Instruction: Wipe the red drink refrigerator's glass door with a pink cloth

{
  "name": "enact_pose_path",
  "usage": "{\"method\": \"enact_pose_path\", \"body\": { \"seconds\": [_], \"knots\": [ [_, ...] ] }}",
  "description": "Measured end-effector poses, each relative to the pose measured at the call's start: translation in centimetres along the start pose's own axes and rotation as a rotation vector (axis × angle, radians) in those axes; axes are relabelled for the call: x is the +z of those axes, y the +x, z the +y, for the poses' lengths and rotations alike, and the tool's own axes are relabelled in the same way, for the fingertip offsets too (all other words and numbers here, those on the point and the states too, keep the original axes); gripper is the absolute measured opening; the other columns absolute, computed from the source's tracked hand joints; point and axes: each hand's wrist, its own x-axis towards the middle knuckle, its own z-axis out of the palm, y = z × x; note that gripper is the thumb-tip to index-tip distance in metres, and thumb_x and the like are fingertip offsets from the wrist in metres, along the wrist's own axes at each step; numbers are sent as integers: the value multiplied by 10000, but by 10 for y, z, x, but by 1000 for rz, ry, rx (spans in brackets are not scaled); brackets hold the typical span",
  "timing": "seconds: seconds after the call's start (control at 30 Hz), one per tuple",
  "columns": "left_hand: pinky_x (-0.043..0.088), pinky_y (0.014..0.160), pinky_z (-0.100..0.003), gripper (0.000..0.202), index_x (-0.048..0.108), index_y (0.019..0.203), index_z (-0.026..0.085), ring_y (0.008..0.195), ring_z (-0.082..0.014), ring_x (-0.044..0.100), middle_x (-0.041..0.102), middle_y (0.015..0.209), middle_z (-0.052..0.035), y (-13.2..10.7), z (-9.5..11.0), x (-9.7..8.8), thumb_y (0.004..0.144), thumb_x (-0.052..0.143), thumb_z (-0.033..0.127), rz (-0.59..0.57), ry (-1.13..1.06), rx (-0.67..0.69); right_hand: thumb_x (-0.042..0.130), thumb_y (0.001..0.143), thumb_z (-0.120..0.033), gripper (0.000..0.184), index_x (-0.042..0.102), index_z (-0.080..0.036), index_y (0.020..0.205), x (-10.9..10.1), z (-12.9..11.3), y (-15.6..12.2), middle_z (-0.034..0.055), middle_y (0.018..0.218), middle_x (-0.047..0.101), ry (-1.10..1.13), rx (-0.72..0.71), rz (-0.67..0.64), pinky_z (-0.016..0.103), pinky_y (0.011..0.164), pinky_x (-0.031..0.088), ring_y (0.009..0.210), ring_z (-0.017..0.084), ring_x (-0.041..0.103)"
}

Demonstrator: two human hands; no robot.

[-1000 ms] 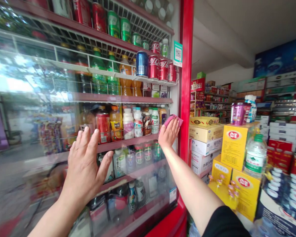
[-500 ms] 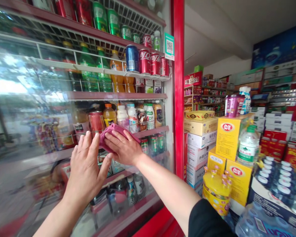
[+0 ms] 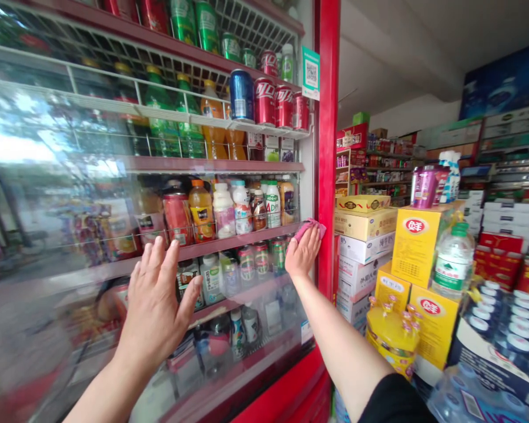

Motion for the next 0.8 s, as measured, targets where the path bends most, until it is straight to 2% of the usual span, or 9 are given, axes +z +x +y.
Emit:
{"method": "enact_pose_path", "body": {
  "seconds": [0.07, 0.13, 0.23, 0.33, 0.43, 0.57, 0.6, 0.67, 0.8],
  "knots": [
    [267, 1344, -682, 805, 255, 1760, 186, 1713, -427, 190, 227, 1829, -237, -5, -5, -2, 1079, 499, 538, 6, 0, -18, 359, 1105, -402, 760, 259, 25, 1726, 6, -33, -18, 344, 1764, 291, 65, 68, 61, 772, 1306, 243, 1684, 449, 210],
    [269, 1339, -688, 806, 258, 1759, 177, 1707, -435, 206, 234, 1824, -247, -9, -8, -4, 1080, 484, 549, 2, 5, -40, 367, 1109, -399, 759, 234, -8, 1745, 8, -76, -38, 328, 1779, 269, 112, 7, 28, 800, 1302, 212, 1696, 457, 167],
    [274, 1336, -689, 805, 255, 1760, 180, 1707, -433, 208, 234, 1823, -250, -15, -11, -8, 1083, 481, 552, -10, 14, -60, 414, 1103, -405, 766, 231, -54, 1759, 2, -139, -69, 252, 1812, 250, 124, -265, -156, 772, 1330, 194, 1716, 432, 109],
    [271, 1340, -679, 794, 254, 1760, 187, 1711, -424, 201, 233, 1824, -247, -18, -11, -15, 1086, 492, 534, -16, 24, -70, 490, 1102, -442, 754, 268, -168, 1768, -6, -181, -92, 129, 1830, 272, 141, -626, -331, 681, 1373, 198, 1722, 364, 141],
    [277, 1335, -682, 796, 247, 1761, 193, 1710, -423, 208, 239, 1821, -251, -22, -13, -23, 1086, 501, 531, -7, 42, -64, 515, 1108, -465, 721, 314, -215, 1754, -10, -195, -97, 53, 1828, 288, 175, -890, -374, 596, 1405, 164, 1721, 295, 167],
    [284, 1331, -682, 793, 238, 1762, 199, 1711, -417, 207, 252, 1817, -251, -31, -24, -39, 1085, 502, 517, 0, 72, -67, 497, 1111, -417, 661, 369, -232, 1733, -10, -175, -71, 37, 1783, 402, 193, -1089, -337, 556, 1418, 82, 1704, 249, 229],
    [280, 1332, -681, 786, 246, 1760, 197, 1711, -416, 207, 254, 1817, -251, -34, -29, -44, 1086, 500, 512, -1, 82, -81, 508, 1103, -414, 664, 378, -238, 1730, -10, -167, -61, 47, 1772, 427, 184, -1094, -334, 561, 1416, 80, 1699, 254, 248],
    [270, 1336, -681, 778, 264, 1755, 187, 1711, -419, 203, 252, 1817, -252, -39, -40, -56, 1085, 495, 509, -3, 102, -124, 523, 1089, -424, 686, 387, -212, 1727, -11, -154, -41, 93, 1768, 431, 133, -990, -316, 582, 1408, 99, 1697, 284, 256],
    [261, 1338, -683, 783, 267, 1753, 170, 1713, -423, 188, 239, 1819, -258, -49, -64, -80, 1086, 489, 513, 12, 127, -205, 483, 1065, -400, 760, 335, -64, 1730, -9, -159, -14, 219, 1805, 303, 45, -539, -198, 642, 1381, 158, 1710, 366, 180]
  ]
}}
